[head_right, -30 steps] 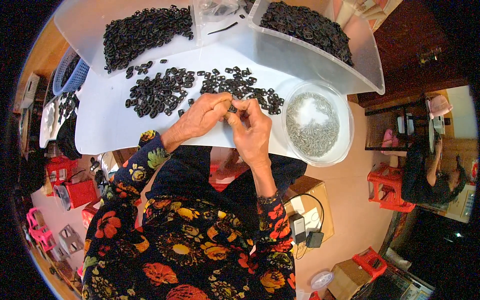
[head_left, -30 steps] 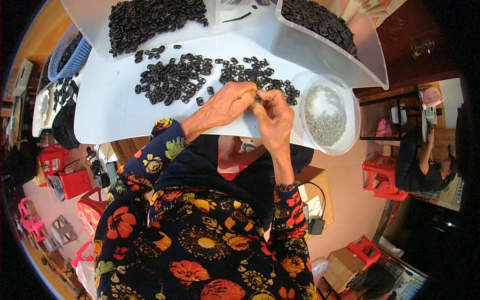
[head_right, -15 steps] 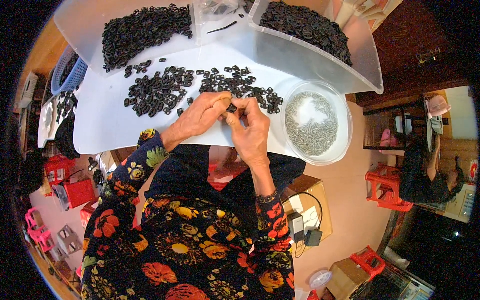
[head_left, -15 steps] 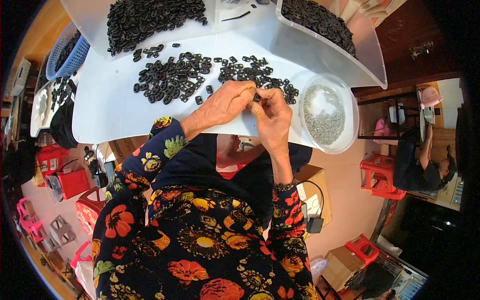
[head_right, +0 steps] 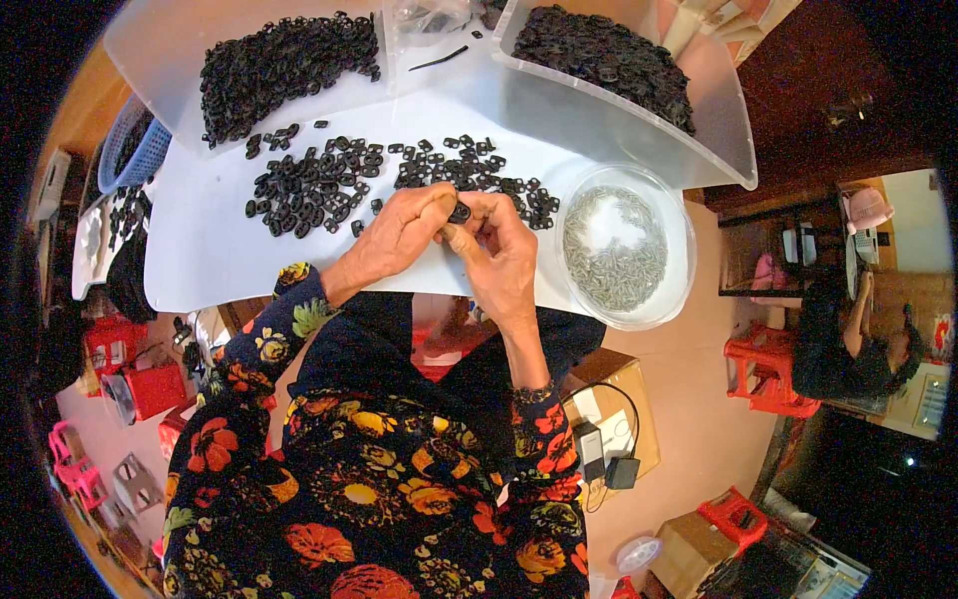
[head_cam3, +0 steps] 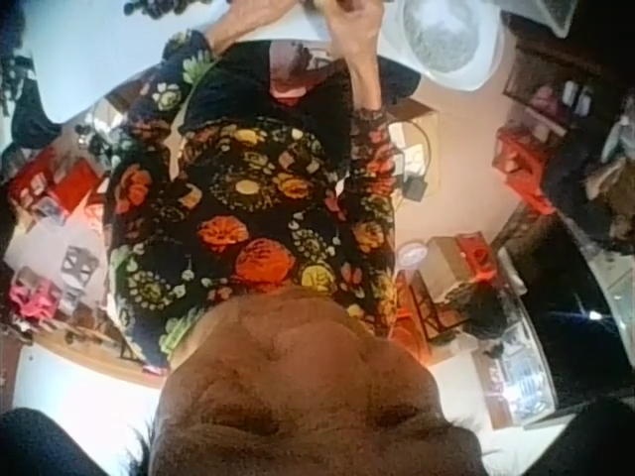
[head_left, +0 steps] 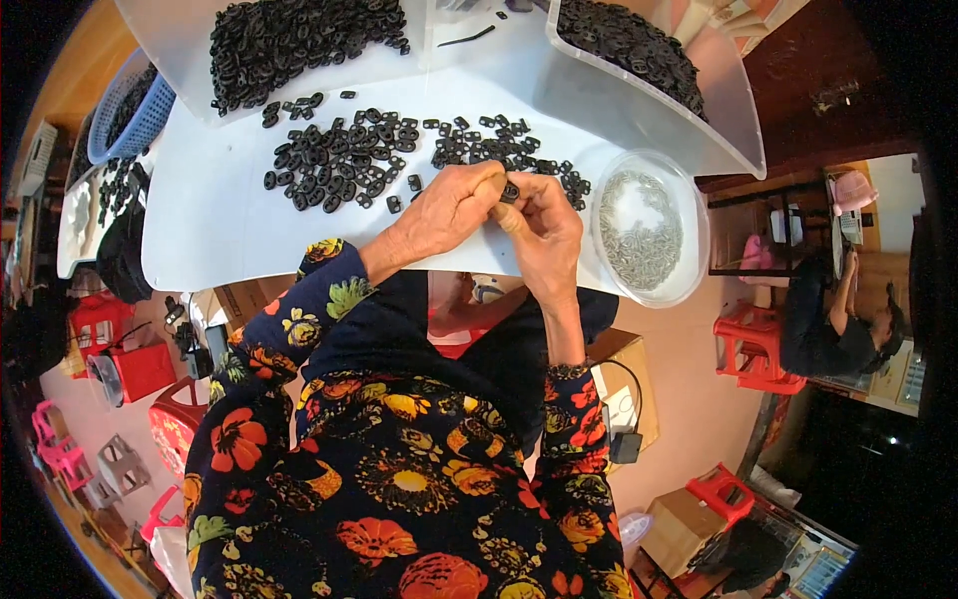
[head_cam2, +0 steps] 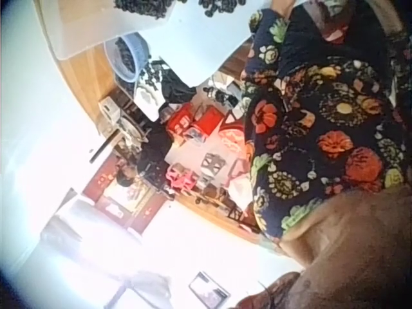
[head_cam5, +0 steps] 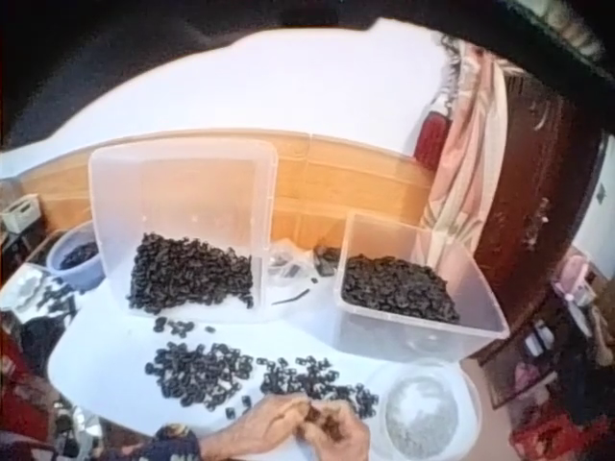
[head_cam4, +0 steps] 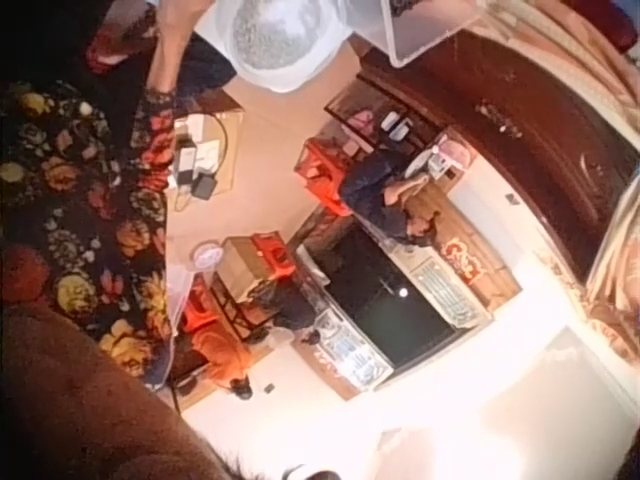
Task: The person assembles plastic cord locks by taking springs from a bowl, inserting them into plastic toggle pieces, and pressing the components together by hand.
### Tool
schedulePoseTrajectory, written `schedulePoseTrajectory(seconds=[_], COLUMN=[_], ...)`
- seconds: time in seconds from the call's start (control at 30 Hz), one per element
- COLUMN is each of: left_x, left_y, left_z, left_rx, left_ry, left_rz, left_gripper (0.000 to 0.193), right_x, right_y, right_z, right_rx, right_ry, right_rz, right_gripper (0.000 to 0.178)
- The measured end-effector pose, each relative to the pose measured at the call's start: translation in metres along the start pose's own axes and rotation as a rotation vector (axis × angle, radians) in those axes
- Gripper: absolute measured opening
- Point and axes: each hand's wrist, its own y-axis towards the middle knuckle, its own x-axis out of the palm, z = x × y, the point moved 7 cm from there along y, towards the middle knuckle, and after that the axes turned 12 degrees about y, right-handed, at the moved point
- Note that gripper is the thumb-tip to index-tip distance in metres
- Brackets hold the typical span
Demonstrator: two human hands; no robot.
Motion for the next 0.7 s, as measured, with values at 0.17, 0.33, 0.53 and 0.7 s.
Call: schedulePoseTrajectory(seconds=[0.17, 0.33, 0.53, 0.7], left_x=[-0.003, -0.003, 0.002, -0.002], left_y=[-0.001, -0.001, 0.001, 0.001], left_z=[0.007, 0.010, 0.007, 0.019], left_rx=[-0.002, 0.035, -0.004, 0.027], left_ry=[0.019, 0.003, -0.109, -0.011], left_rz=[0.012, 0.006, -0.069, -0.046], left_gripper=[0.028, 0.027, 0.026, 0.023], right_x=[-0.004, -0.006, -0.007, -0.010], right_y=[-0.001, 0.000, 0.000, -0.001], right_z=[-0.009, -0.004, -0.006, -0.003], right_rx=[0.006, 0.041, 0.047, 0.037], right_ry=[-0.026, 0.036, 0.056, 0.045], right_rz=[0.011, 0.028, 0.036, 0.041], right_gripper=[0.018, 0.020, 0.017, 0.017])
